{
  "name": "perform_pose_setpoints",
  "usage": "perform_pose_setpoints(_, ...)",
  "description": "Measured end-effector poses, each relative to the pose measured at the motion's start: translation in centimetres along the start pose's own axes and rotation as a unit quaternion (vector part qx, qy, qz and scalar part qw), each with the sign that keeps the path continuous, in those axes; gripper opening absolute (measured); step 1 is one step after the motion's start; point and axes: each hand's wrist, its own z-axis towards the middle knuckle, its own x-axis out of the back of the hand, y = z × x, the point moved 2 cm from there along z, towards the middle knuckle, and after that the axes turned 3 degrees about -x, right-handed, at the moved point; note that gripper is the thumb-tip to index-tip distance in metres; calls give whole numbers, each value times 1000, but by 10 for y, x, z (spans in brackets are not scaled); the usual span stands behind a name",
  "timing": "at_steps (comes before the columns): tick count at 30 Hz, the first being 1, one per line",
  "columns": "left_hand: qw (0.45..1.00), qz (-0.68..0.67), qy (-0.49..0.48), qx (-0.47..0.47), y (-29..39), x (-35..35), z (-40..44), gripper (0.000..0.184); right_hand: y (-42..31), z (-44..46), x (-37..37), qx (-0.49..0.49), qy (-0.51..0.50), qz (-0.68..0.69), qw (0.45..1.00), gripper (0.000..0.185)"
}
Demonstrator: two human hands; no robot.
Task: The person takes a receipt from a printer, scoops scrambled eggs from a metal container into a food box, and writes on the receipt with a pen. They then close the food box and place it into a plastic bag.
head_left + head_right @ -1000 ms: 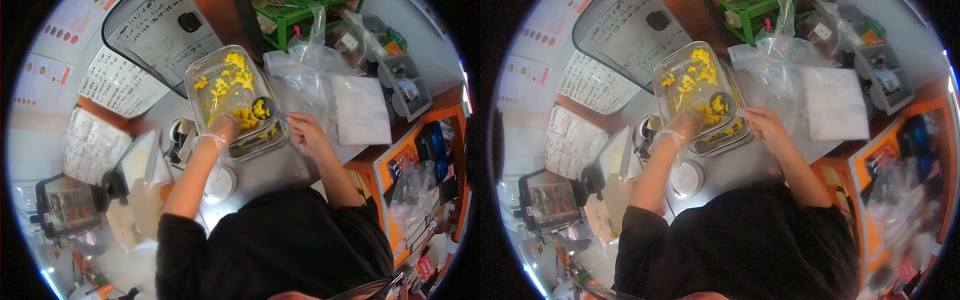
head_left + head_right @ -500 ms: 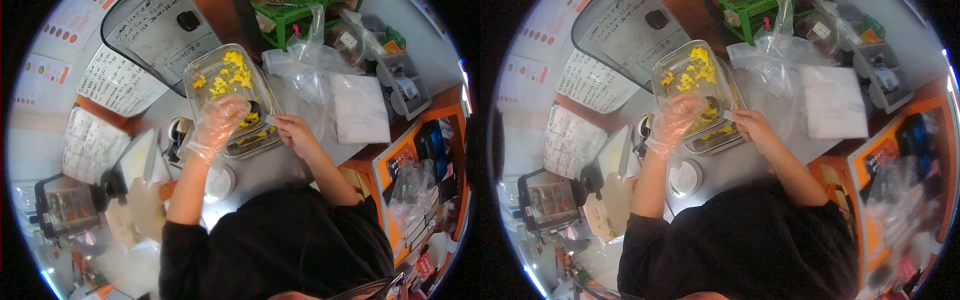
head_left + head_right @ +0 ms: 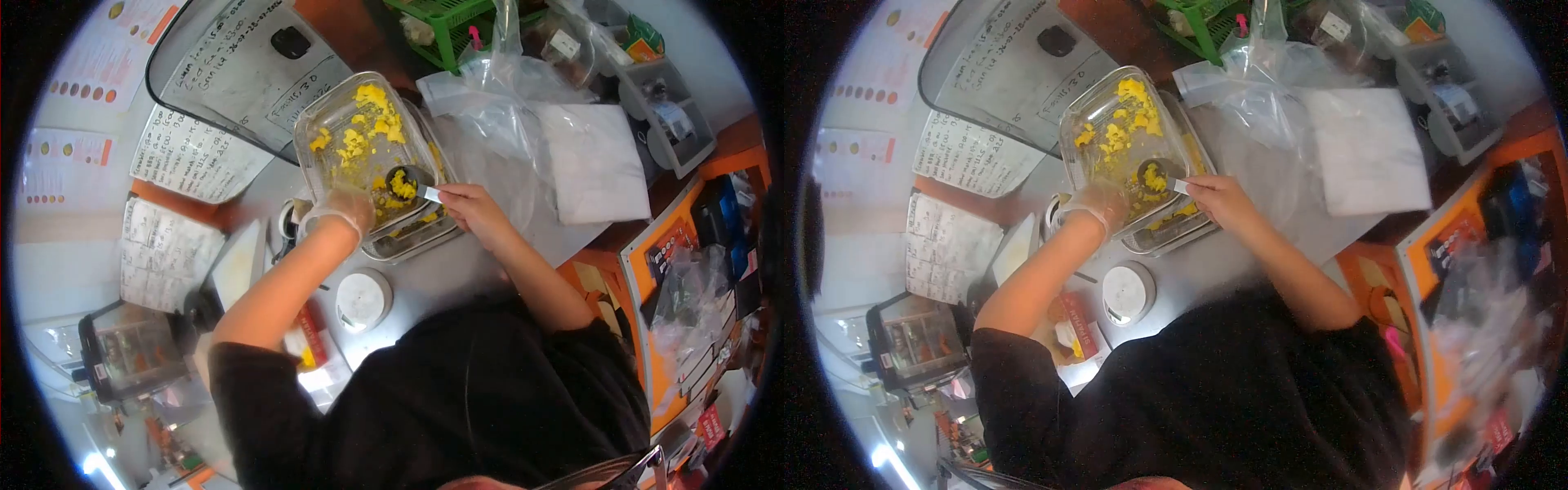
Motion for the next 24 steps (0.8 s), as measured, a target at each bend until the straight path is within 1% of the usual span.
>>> perform_pose_setpoints(1,1000,5,-2,-3,0,4,-1,18,-2,-1,0,2,-6,-13,1000,30)
perform_pose_setpoints(3,989,-114,58,74,-3,16,-6,20,4,3,3,8,-13,-13,1000,29)
perform_pose_setpoints(4,990,-107,53,69,-1,14,-7,20,7,5,4,12,-22,-17,1000,29)
perform_pose_setpoints(6,984,-8,166,70,3,7,-8,24,12,8,5,14,-23,-6,1000,29)
perform_pose_setpoints(7,984,-3,163,67,2,-3,-4,24,13,9,4,18,-29,-9,999,28)
perform_pose_setpoints(9,984,-49,132,113,-4,-32,7,27,6,6,3,13,-30,-6,999,28)
perform_pose_setpoints(10,984,-46,131,114,-6,-42,14,27,3,5,1,7,-28,-8,1000,28)
perform_pose_setpoints(12,978,31,187,87,-6,-51,26,23,4,6,1,8,-29,-5,1000,29)
perform_pose_setpoints(13,978,32,187,87,-3,-43,22,23,4,6,2,8,-28,-5,1000,29)
perform_pose_setpoints(15,986,65,138,67,8,-17,13,22,6,7,4,15,-30,-8,999,29)
perform_pose_setpoints(16,986,67,138,66,8,-12,11,22,8,6,5,18,-32,-12,999,29)
perform_pose_setpoints(18,994,79,66,43,6,-8,9,22,8,5,6,19,-30,-4,999,30)
perform_pose_setpoints(19,994,80,67,43,3,-2,3,22,8,5,6,19,-30,3,999,30)
perform_pose_setpoints(21,993,23,110,26,-4,9,-13,28,8,4,5,21,-32,5,999,30)
perform_pose_setpoints(22,993,24,110,26,-7,11,-19,28,8,4,5,22,-34,5,999,30)
perform_pose_setpoints(23,977,-123,169,42,-10,12,-25,29,7,4,4,23,-34,5,999,30)
perform_pose_setpoints(24,935,-269,225,58,-15,12,-32,31,6,3,3,9,-37,25,999,31)
